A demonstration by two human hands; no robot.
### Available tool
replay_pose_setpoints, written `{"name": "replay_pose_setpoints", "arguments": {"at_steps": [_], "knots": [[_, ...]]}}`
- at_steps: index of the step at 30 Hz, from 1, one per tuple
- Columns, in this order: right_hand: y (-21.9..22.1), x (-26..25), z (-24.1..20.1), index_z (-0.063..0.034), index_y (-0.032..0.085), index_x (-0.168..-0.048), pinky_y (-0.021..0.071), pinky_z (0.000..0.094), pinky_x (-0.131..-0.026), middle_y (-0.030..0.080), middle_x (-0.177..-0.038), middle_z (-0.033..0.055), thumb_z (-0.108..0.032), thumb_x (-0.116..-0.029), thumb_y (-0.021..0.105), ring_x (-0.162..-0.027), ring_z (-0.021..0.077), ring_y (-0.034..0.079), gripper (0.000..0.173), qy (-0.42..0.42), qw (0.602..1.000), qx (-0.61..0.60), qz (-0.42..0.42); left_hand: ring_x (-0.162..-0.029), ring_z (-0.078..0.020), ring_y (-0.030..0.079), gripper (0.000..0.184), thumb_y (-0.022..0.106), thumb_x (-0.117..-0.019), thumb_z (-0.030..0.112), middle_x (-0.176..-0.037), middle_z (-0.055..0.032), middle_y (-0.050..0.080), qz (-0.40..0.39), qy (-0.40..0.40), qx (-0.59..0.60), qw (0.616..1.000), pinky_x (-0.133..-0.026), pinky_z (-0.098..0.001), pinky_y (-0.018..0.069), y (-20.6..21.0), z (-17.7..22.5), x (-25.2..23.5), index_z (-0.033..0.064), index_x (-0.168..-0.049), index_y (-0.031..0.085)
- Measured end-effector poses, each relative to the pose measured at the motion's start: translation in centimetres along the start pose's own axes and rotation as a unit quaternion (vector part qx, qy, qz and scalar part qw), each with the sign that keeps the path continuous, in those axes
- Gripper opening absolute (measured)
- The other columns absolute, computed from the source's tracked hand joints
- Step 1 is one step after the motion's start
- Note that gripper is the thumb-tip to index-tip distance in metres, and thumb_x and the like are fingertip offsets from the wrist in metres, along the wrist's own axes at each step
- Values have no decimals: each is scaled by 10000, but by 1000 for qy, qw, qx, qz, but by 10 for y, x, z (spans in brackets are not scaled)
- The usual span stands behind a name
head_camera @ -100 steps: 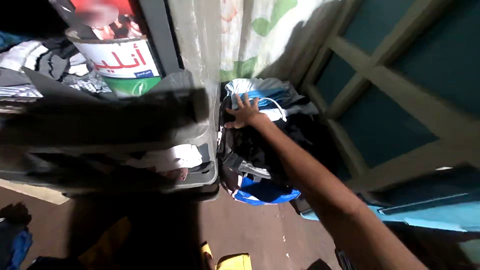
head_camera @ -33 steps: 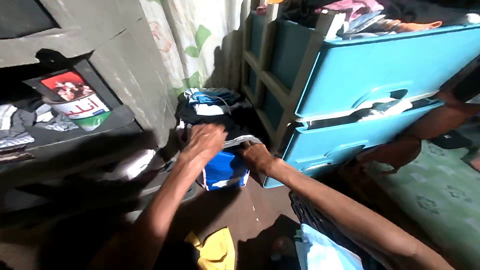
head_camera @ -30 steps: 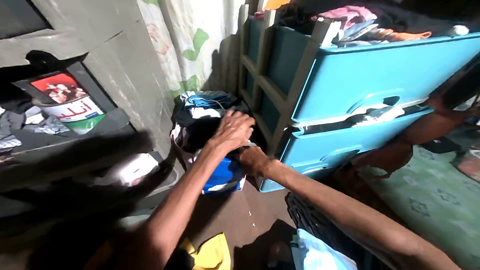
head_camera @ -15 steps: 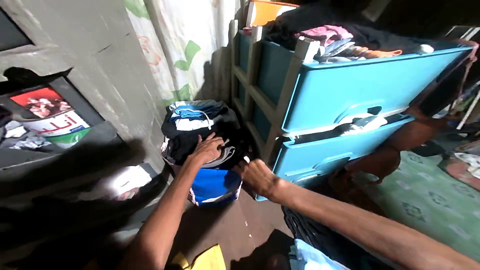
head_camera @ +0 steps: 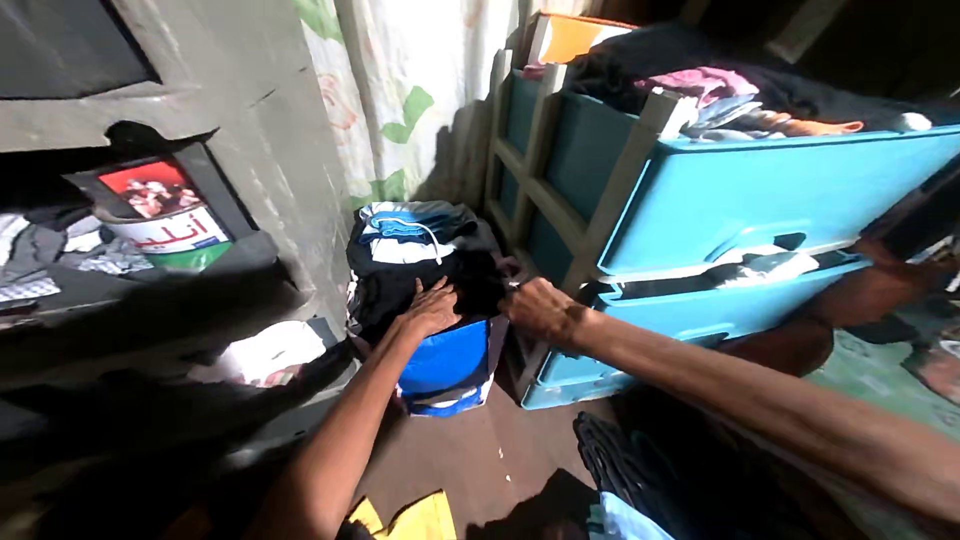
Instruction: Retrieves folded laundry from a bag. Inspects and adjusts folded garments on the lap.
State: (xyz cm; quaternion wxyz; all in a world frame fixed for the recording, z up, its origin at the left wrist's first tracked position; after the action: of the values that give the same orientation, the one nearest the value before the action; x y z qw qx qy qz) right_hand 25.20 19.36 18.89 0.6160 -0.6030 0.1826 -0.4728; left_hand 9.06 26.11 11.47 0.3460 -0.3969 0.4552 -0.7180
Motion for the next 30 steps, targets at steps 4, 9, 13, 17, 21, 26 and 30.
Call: {"name": "replay_pose_setpoints", "arguments": {"at_steps": [4, 9, 13, 17, 21, 26, 30], "knots": [[27, -4, -8, 139, 619, -1158, 534, 595, -802, 657, -1091, 326, 101, -988, 437, -972, 498, 670, 251, -28, 995, 1, 100, -1551, -434, 151, 446, 492, -1043, 62, -1604, -141, 407, 85, 9, 2, 996, -1131, -785, -17, 36, 17, -14, 91, -1487, 520], [46, -7, 0, 143, 581, -1261, 522, 592, -900, 620, -1227, 333, 79, -1003, 439, -1098, 504, 637, 302, 4, 993, -51, 105, -1548, -444, 154, 445, 473, -1059, 102, -1604, -134, 413, 120, 7, -3, 993, -1124, -792, -42, 55, 37, -37, 101, -1503, 505], [30, 3, -4, 75, 553, -1346, 481, 626, -955, 547, -1374, 319, 55, -1016, 423, -1195, 513, 584, 356, 49, 992, -105, 50, -1553, -354, 191, 486, 572, -1010, 135, -1601, -113, 415, 61, 31, 98, 993, -1188, -708, -31, 21, 33, -18, 97, -1491, 513], [28, 6, -25, -34, 518, -1452, 455, 691, -935, 549, -1409, 275, -39, -994, 530, -1190, 512, 587, 458, 1, 984, -176, 20, -1417, -289, 467, 409, 488, -1080, 245, -1515, -137, 511, 194, 48, 202, 959, -1178, -497, 361, -8, -5, 49, 71, -1445, 548], [30, -1, -48, -20, 601, -1373, 434, 672, -1009, 625, -1298, 298, -165, -1038, 545, -1217, 498, 588, 369, -34, 977, -212, 14, -1507, -334, 344, 541, 270, -1127, 374, -1608, -176, 391, 91, -64, 102, 989, -1234, -523, 245, 12, -38, 108, 63, -1515, 482], [33, 5, -62, -54, 582, -1409, 442, 651, -1014, 630, -1305, 284, -204, -1083, 452, -1223, 486, 593, 382, 6, 978, -208, 28, -1363, -426, 498, 624, 198, -1135, 379, -1394, -295, 566, 11, -128, 107, 986, -1137, -603, 332, 16, -38, 114, -65, -1359, 575], [58, 37, -85, -71, 498, -1492, 511, 621, -949, 451, -1545, 219, -105, -1042, 488, -1173, 460, 631, 451, 37, 949, -285, 127, -1474, -359, 393, 549, 226, -1136, 344, -1564, -206, 445, 49, -109, 105, 987, -1209, -562, 263, 26, -38, 114, 20, -1497, 485]]}}
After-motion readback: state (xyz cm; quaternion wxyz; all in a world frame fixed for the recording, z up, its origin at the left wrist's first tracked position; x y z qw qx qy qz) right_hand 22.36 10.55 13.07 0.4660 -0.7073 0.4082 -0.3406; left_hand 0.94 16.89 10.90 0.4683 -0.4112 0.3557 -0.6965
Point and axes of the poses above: each hand's wrist, its own x-axis away from the middle knuckle, its own y-axis out of the palm, z = x × y, the point moved 2 cm from there along -x, towards the middle knuckle
